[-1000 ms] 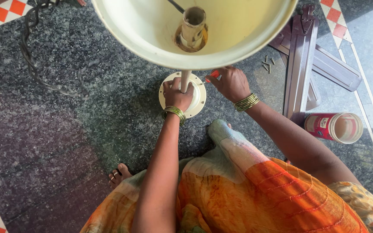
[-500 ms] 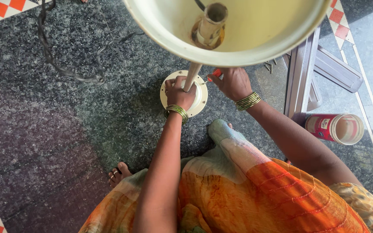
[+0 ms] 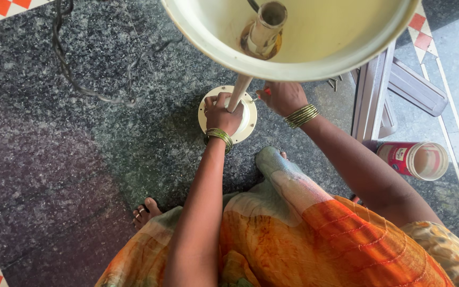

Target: The person assembles a ceiling fan by attaching the motor housing to the mounting plate using a screwdriver and then wiping the fan parts with a cloth.

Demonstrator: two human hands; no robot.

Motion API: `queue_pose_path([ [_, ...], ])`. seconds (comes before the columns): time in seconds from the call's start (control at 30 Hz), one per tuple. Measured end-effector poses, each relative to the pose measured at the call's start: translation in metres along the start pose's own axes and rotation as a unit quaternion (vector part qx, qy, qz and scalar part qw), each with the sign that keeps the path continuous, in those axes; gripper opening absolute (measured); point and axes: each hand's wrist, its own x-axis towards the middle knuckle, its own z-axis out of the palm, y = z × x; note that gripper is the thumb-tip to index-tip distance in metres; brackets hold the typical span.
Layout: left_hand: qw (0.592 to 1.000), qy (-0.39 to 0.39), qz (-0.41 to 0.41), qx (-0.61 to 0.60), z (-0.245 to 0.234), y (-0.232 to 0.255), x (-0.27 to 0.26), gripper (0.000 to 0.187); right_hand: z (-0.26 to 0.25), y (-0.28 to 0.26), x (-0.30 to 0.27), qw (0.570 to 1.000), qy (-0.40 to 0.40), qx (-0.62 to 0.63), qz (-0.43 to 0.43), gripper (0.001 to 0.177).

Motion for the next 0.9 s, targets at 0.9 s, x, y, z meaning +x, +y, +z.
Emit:
queue_pose_path([
  [0.9,1.0,-0.013,-0.023,0.009,-0.004,0.006,-0.001,0.039,-0.015,-0.005,-0.018,0.998,0.009,-0.036,-0.044,0.017],
])
